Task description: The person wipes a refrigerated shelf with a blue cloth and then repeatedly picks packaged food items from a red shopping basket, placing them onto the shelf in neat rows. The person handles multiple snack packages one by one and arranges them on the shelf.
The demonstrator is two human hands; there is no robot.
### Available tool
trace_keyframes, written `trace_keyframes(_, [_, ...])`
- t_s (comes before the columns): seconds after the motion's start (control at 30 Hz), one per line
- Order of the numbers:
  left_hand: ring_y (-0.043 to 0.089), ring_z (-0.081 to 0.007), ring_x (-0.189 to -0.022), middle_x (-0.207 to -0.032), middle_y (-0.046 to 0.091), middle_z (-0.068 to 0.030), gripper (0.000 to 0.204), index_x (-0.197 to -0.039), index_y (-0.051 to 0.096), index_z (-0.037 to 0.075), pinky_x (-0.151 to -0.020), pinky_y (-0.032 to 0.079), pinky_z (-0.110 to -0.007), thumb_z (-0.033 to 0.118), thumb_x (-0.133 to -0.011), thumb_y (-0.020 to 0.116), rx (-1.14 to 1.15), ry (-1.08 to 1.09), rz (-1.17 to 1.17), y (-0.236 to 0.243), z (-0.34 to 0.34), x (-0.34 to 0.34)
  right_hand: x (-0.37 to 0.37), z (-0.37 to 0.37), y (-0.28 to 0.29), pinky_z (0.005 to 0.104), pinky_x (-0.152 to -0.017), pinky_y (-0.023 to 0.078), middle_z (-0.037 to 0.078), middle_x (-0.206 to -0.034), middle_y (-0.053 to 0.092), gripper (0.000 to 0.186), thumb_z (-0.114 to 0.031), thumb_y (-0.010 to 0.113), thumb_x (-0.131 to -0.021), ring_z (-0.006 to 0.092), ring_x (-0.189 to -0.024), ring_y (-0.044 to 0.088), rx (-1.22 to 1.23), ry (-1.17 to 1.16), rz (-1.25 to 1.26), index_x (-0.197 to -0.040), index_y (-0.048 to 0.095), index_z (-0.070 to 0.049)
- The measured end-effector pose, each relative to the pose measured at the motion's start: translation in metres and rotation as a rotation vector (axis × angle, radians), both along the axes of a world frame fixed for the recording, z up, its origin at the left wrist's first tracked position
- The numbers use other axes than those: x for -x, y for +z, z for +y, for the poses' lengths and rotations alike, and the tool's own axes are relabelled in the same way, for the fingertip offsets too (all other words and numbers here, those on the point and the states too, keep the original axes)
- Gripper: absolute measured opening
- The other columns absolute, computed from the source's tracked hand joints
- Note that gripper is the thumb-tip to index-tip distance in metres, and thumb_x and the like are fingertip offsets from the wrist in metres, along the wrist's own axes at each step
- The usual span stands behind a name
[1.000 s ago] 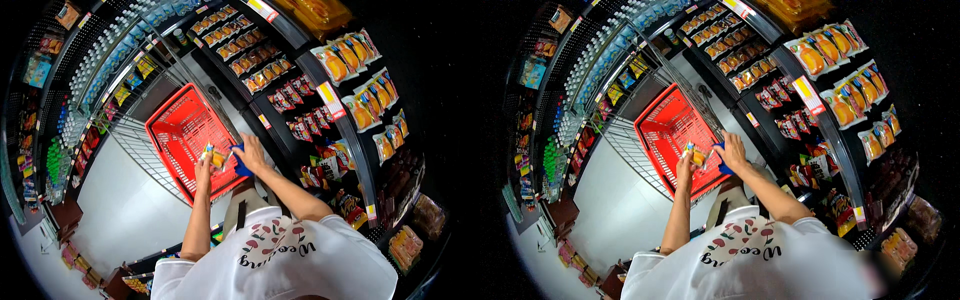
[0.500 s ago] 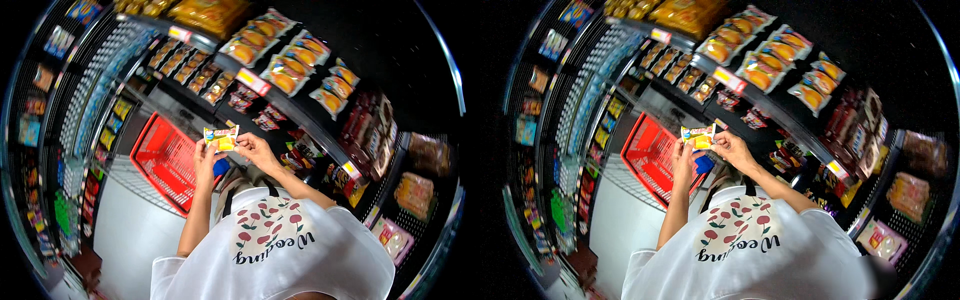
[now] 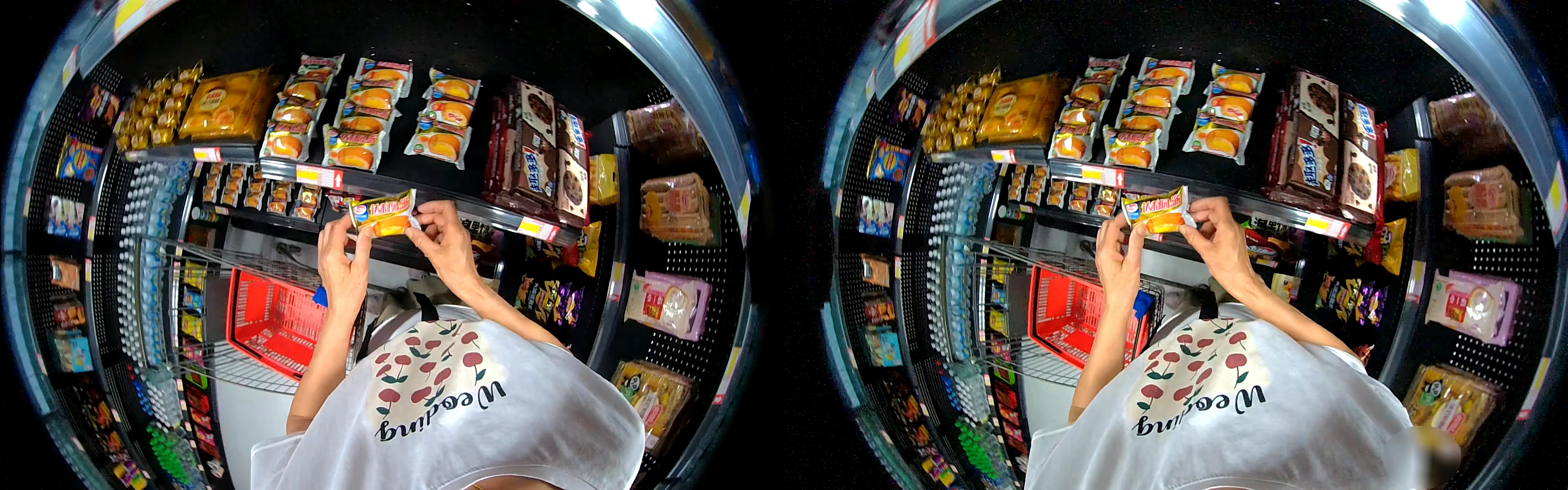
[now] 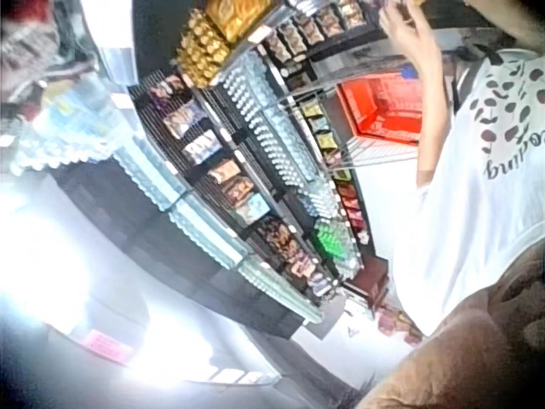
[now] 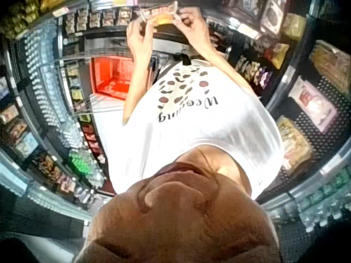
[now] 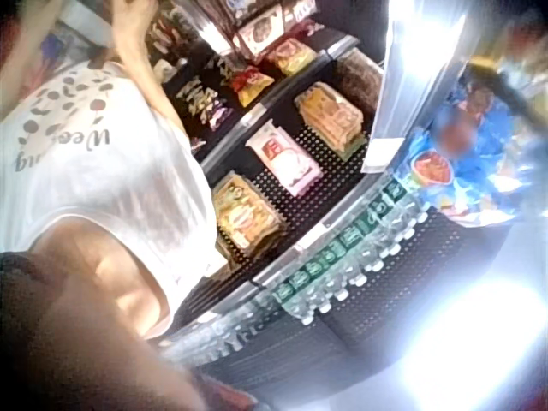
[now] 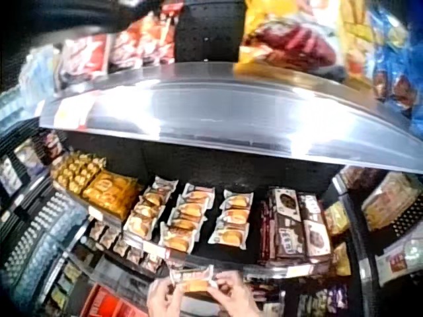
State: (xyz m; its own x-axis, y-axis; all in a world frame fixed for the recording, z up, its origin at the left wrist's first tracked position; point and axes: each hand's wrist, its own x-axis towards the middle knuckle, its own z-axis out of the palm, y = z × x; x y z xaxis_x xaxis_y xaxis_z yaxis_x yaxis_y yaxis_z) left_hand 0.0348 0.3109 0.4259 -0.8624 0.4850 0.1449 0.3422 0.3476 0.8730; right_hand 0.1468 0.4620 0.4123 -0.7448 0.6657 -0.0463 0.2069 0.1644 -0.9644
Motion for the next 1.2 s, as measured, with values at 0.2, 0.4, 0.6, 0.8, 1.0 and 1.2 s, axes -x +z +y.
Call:
trace_keyframes(0.2, [0.052,-0.0118,-0.074,-0.095,0.059,-0.0045,0.029,-0.124,0.066,-0.002,-0.065,0.046,-0.029,0.014,-0.1,0.068,-0.204,-0.113,-0.187,0.002,0.052,0.012,-0.006,0.018,0.015,0.0282,-0.064,0.052,0.008,-0.094,0.064,0.028,-0.005,0.073,-0.094,0.0123,-0.073,0.059,0.018,-0.104,0.035,-0.115,0.055,0.0])
trace_keyframes(0.4, [0.061,-0.0122,-0.081,-0.097,0.07,-0.009,0.032,-0.127,0.061,-0.006,-0.071,0.05,-0.029,0.012,-0.101,0.066,-0.214,-0.209,-0.219,0.006,0.093,0.024,-0.003,0.029,0.023,0.0298,-0.071,0.053,0.012,-0.101,0.064,0.037,-0.008,0.072,-0.095,0.0145,-0.086,0.063,-0.12,-0.193,0.108,-0.126,0.056,0.003])
trace_keyframes(0.6, [0.065,-0.0165,-0.081,-0.097,0.072,-0.0123,0.03,-0.125,0.061,-0.006,-0.072,0.052,-0.031,0.012,-0.102,0.064,-0.224,-0.231,-0.124,-0.018,0.114,0.032,0.003,0.036,0.018,0.0343,-0.076,0.055,0.018,-0.121,0.061,0.047,-0.008,0.073,-0.094,0.0207,-0.091,0.065,-0.143,-0.19,0.005,-0.134,0.053,0.005])
trace_keyframes(0.8, [0.069,-0.0144,-0.095,-0.105,0.073,-0.0115,0.029,-0.128,0.059,-0.007,-0.084,0.053,-0.028,0.007,-0.103,0.062,-0.084,-0.279,-0.152,-0.015,0.118,0.035,0.001,0.038,0.006,0.0395,-0.079,0.056,0.025,-0.131,0.056,0.056,-0.01,0.074,-0.091,0.0287,-0.089,0.066,-0.261,-0.158,-0.06,-0.138,0.049,0.006])
trace_keyframes(1.0, [0.069,-0.0172,-0.088,-0.101,0.074,-0.0141,0.027,-0.124,0.062,-0.006,-0.078,0.053,-0.032,0.008,-0.101,0.063,-0.022,-0.267,-0.027,-0.01,0.12,0.034,0.001,0.039,0.0,0.0464,-0.084,0.055,0.029,-0.121,0.06,0.059,-0.014,0.074,-0.09,0.0393,-0.093,0.067,-0.314,-0.169,-0.082,-0.138,0.048,0.008])
trace_keyframes(1.2, [0.066,-0.0322,-0.08,-0.086,0.071,-0.0163,0.021,-0.107,0.067,-0.005,-0.07,0.052,-0.044,0.014,-0.096,0.068,0.078,-0.215,0.143,-0.009,0.12,0.033,0.0,0.037,0.007,0.0466,-0.087,0.055,0.03,-0.125,0.058,0.06,-0.016,0.074,-0.091,0.0412,-0.1,0.065,-0.289,-0.157,-0.131,-0.138,0.046,0.009])
